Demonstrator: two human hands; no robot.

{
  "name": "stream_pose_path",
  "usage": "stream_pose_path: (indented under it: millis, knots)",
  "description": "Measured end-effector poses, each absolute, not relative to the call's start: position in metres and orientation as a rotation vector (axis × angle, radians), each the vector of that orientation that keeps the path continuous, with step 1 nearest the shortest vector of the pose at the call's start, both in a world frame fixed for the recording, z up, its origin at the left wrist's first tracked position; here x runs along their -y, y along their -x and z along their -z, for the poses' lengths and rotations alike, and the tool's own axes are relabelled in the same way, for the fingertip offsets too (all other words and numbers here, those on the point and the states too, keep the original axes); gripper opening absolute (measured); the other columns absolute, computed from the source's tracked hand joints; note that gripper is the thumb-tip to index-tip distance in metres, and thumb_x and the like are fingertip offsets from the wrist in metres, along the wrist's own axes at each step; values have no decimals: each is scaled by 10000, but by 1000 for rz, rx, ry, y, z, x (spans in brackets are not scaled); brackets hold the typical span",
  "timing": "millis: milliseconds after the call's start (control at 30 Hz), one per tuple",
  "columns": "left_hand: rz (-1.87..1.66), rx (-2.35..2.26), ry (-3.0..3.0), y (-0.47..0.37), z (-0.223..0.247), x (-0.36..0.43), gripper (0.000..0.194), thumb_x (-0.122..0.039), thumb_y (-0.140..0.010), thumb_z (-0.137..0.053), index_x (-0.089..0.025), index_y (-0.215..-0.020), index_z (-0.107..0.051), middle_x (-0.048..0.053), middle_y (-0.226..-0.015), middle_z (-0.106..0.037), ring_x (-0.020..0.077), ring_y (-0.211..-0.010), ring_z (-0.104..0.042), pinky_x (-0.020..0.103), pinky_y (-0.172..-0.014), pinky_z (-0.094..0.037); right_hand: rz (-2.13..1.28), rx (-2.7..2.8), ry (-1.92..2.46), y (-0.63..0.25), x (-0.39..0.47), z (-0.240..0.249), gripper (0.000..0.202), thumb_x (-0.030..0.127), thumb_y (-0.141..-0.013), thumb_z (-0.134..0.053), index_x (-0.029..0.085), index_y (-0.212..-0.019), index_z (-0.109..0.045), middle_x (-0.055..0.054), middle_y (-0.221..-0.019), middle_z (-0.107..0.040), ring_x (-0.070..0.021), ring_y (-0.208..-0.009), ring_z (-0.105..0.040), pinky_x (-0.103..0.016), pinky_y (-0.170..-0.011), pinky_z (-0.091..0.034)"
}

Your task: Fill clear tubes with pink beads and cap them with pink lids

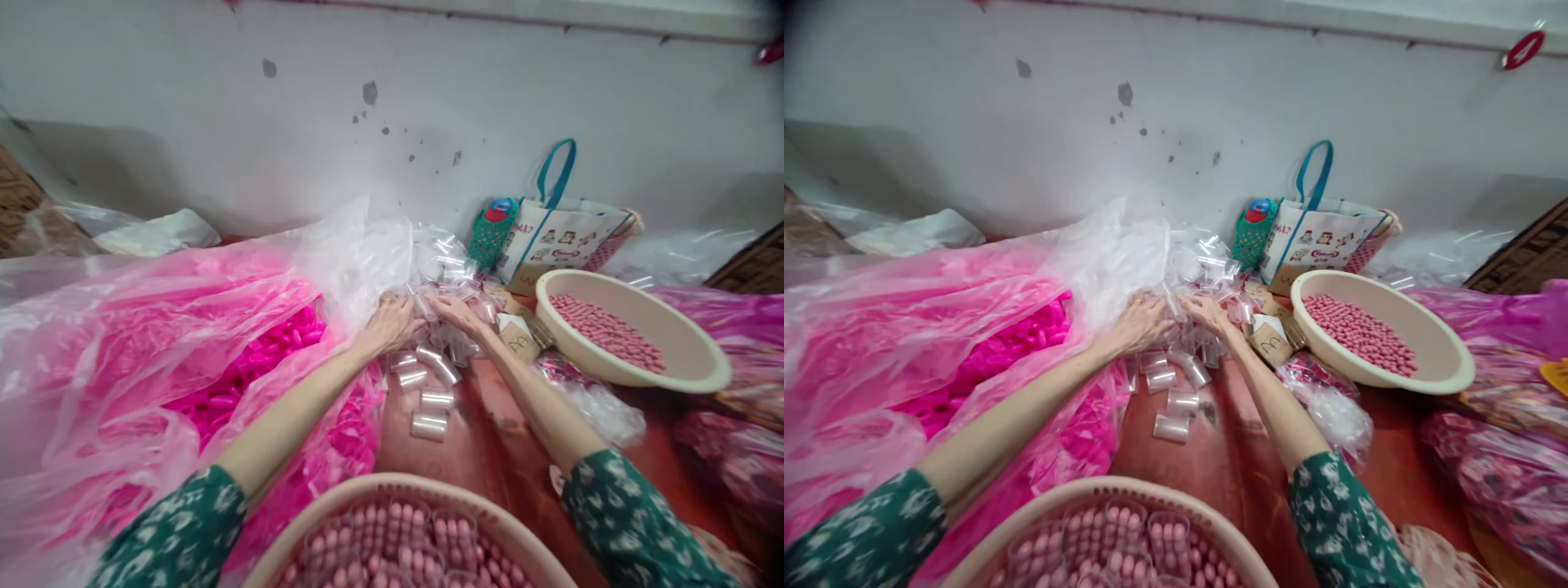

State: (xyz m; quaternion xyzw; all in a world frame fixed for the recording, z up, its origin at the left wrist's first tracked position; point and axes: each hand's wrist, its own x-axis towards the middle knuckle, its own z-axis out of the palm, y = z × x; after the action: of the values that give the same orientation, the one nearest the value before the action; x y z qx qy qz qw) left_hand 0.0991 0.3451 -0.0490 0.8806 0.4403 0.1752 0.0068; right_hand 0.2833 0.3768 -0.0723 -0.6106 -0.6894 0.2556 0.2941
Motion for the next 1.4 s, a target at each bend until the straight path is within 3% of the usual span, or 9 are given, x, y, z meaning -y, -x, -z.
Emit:
stream_pose_path:
  millis: [400, 700, 833, 967, 1067, 1200, 1300, 1333, 1400]
  knots:
    - [-329, -1207, -2795, -74, 50, -236, 345, -306, -894, -551, -158, -1205, -523, 102, -1230, -543, 243, -1049, -570, 460, -866, -489, -701, 1855, 1615, -267, -249, 73, 316, 319, -902, -551, 160, -1175, -538, -81, -1166, -571, -207, -971, -596, -413, -808, -514]
    - [-632, -1156, -2327, -44, 29, -212, 320, -299, -898, -546, -156, -1183, -534, 96, -1186, -567, 223, -995, -592, 428, -825, -513, -753, 1659, 1492, -297, -196, 45, 292, 343, -901, -548, 146, -1116, -570, -61, -1106, -597, -207, -939, -605, -397, -791, -516]
    - [-779, -1186, -2015, -38, 9, -196, 301, -299, -904, -537, -139, -1158, -534, 80, -1066, -608, 184, -859, -625, 365, -724, -542, -855, 1547, 1450, -296, -158, 24, 332, 438, -925, -469, 135, -970, -595, -17, -855, -624, -122, -663, -595, -275, -593, -500]
    - [-822, -1068, -1819, -29, -32, -150, 352, -303, -928, -455, -117, -1220, -395, 33, -809, -631, 139, -611, -634, 294, -585, -547, -1054, 1495, 1397, -282, -109, -1, 472, 592, -891, -379, 172, -819, -582, 50, -538, -529, -68, -350, -382, -206, -352, -287]
    - [-741, -937, -1754, -15, -53, -98, 382, -260, -909, -450, -168, -1269, -365, 62, -917, -656, 176, -729, -679, 308, -639, -570, -1216, 1539, 1338, -270, -72, -18, 371, 526, -867, -487, 182, -778, -594, 40, -553, -567, -82, -408, -473, -201, -401, -355]
    - [-491, -951, -2034, 7, -28, -24, 541, -178, -852, -511, -300, -1360, -366, 69, -1199, -618, 225, -1056, -618, 342, -884, -527, -1318, 1853, 1279, -263, -31, -19, 177, 346, -860, -587, 179, -831, -637, -9, -809, -683, -141, -748, -637, -237, -674, -490]
    - [-378, -1052, -2286, 16, 13, 13, 658, -248, -886, -508, -339, -1447, -175, 67, -1418, -447, 242, -1245, -486, 367, -993, -457, -1111, 2211, 1349, -262, -13, -2, 128, 298, -861, -601, 192, -795, -625, 14, -773, -665, -127, -709, -616, -221, -625, -472]
    - [-377, -1074, -2317, 15, 24, 19, 662, -252, -892, -499, -311, -1453, -152, 79, -1400, -463, 235, -1232, -497, 357, -992, -457, -1040, 2269, 1380, -262, -9, 5, 135, 294, -851, -615, 194, -760, -617, 16, -745, -650, -129, -683, -604, -228, -606, -463]
    - [-335, -1068, -2368, 9, 36, 23, 541, -220, -897, -478, -257, -1399, -280, 93, -1303, -540, 226, -1162, -545, 345, -972, -469, -933, 2323, 1427, -264, -3, 16, 156, 284, -830, -635, 197, -705, -604, -3, -737, -624, -152, -677, -581, -268, -612, -459]
